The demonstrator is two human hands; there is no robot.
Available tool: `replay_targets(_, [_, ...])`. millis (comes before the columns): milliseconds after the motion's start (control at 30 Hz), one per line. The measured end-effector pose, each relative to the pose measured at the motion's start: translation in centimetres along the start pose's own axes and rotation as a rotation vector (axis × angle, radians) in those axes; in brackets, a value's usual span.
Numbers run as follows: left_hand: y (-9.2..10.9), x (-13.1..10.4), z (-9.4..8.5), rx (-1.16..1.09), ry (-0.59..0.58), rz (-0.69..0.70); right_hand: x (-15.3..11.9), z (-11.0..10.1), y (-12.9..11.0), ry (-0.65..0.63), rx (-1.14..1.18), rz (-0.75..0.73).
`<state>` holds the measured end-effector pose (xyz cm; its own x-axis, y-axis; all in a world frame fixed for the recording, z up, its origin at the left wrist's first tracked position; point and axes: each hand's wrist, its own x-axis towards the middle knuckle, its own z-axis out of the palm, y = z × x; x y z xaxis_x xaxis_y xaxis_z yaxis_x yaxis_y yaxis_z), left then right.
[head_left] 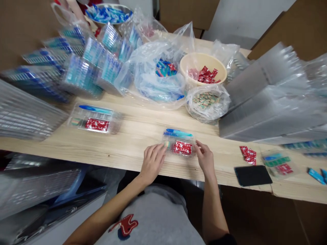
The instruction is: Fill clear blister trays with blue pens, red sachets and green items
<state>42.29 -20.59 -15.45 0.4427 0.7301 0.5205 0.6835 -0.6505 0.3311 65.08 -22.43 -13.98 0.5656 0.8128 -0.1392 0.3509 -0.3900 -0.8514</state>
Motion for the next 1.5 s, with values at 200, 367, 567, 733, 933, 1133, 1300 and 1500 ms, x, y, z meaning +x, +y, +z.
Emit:
replay_targets(200, [-1.2, -0.3, 0.1, -0.078, -0.049, -0.011, -0.1, 0.0, 0.2, -0.044, -0.057, -0.03])
replay_targets(367, [-1.7, -0.2, 0.7, -0.184, -0.096, -0.06, -0.3, 0.4, 0.6, -0.109, -0.015, -0.003])
replay_targets(567, [-2.0, -0.2, 1.6, -0.604, -0.18, -0.503, -0.4, 0.6, 0.6, -0.129, -0.014, 0.009])
replay_targets(733, [-1.7, 1.6, 2.3, -0.926, -0.382, -0.94, 0.2, 0.2, 0.5, -0.18, -0.055, 0.019])
replay_targets(933, [-2.9, 2.5, 0.6, -0.877, -0.277, -0.996, 0.7, 2.4, 0.0, -0.288, -0.001, 0.005])
replay_targets(1133, [-6.4, 1.2, -3.4, -0.796, -0.091, -1.026, -0.2, 7.1, -2.9, -0.415, 0.03, -0.087])
replay_targets(1300, [-10.6, 1.5, -8.6, -0.736, 0.069, -1.01, -1.5, 10.7, -9.2, -0.5, 0.08, -0.2])
replay_targets(1500, [-19.2, 3.5, -13.9, -0.607, 0.379, -1.053, -2.0, 19.0, -17.2, -0.68, 0.14, -0.443])
